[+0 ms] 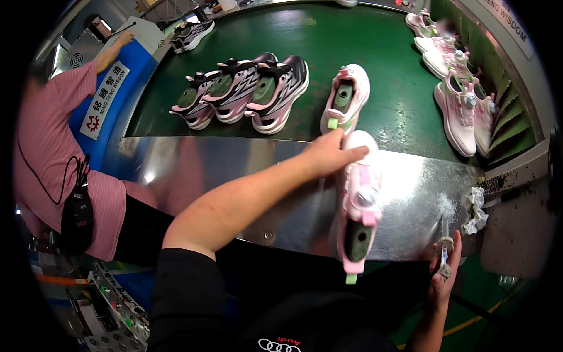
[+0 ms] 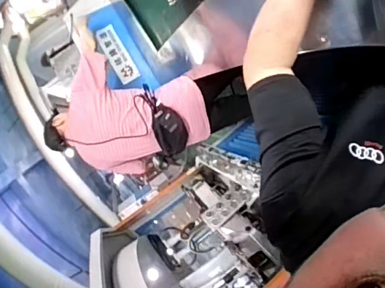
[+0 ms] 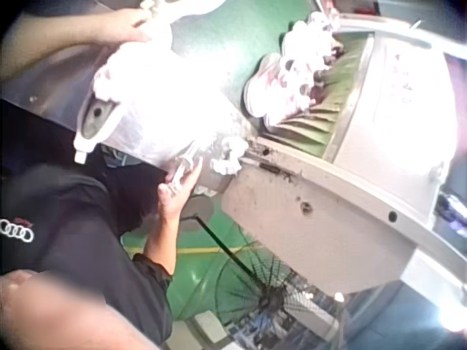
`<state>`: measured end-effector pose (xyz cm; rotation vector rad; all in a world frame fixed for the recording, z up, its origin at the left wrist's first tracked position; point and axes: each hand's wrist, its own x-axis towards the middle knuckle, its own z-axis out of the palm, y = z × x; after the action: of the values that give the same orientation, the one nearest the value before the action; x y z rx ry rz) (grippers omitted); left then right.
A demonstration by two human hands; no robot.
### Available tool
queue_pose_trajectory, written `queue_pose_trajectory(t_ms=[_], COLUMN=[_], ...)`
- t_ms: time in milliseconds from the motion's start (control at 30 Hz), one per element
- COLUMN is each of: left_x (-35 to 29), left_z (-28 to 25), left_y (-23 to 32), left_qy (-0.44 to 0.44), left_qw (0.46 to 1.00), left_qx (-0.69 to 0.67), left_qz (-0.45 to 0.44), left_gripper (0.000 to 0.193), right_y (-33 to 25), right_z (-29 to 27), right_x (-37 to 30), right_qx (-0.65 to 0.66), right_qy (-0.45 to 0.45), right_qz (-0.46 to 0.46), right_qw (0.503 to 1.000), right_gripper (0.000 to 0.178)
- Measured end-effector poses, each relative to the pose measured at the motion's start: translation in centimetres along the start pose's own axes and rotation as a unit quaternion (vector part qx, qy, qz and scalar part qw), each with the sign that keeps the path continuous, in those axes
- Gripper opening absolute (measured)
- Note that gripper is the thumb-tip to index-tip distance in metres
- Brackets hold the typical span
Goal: The person takes shoes from a conveyor belt, applies adhesive along the sole seams using a syringe applicator, and places the shoes back onto the conveyor belt.
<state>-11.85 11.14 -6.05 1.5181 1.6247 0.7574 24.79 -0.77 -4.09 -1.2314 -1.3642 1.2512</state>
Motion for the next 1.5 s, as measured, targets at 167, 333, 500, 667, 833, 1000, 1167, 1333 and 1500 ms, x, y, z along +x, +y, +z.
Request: queue_pose_trajectory(t_ms=[167, 333, 500, 667, 833, 1000, 1167, 1333, 1500], left_x=[-3.3, -7.1, -8.2, -8.6, -8.8, -8.9, -9.0, -9.3, -9.7], left_z=[0.8, -1.2, -1.0, -1.1, -1.1, -1.2, -1.1, -1.3, -1.4], left_y=[5.9, 4.3, 3.0, 2.9, 3.5, 3.3, 3.2, 3.7, 3.8], left_qy=[-0.044, -0.086, -0.095, -0.124, -0.137, -0.138, -0.141, -0.137, -0.118], left_qw=[0.896, 0.787, 0.791, 0.790, 0.777, 0.785, 0.796, 0.792, 0.786], left_qx=[-0.442, -0.607, -0.592, -0.571, -0.577, -0.559, -0.538, -0.551, -0.573], left_qz=[0.007, 0.070, 0.121, 0.186, 0.210, 0.229, 0.239, 0.223, 0.202], left_gripper=[0.056, 0.067, 0.069, 0.068, 0.069, 0.069, 0.067, 0.068, 0.068], right_y=[-2.9, -6.3, -12.0, -13.4, -14.2, -14.3, -13.8, -14.6, -14.5], right_z=[1.3, 2.8, 5.8, 8.6, 9.8, 10.4, 10.7, 10.8, 10.5], right_x=[-0.6, 0.5, 1.4, 2.4, 2.3, 2.8, 2.6, 2.5, 2.3], right_qx=[0.037, 0.309, 0.367, 0.379, 0.382, 0.364, 0.372, 0.353, 0.334], right_qy=[-0.004, -0.162, -0.266, -0.315, -0.301, -0.326, -0.301, -0.293, -0.289], right_qz=[0.030, 0.010, 0.004, -0.026, 0.003, 0.015, 0.024, 0.018, 0.021], right_qw=[0.999, 0.937, 0.891, 0.869, 0.874, 0.873, 0.878, 0.888, 0.897], right_gripper=[0.126, 0.116, 0.087, 0.079, 0.076, 0.074, 0.074, 0.073, 0.070])
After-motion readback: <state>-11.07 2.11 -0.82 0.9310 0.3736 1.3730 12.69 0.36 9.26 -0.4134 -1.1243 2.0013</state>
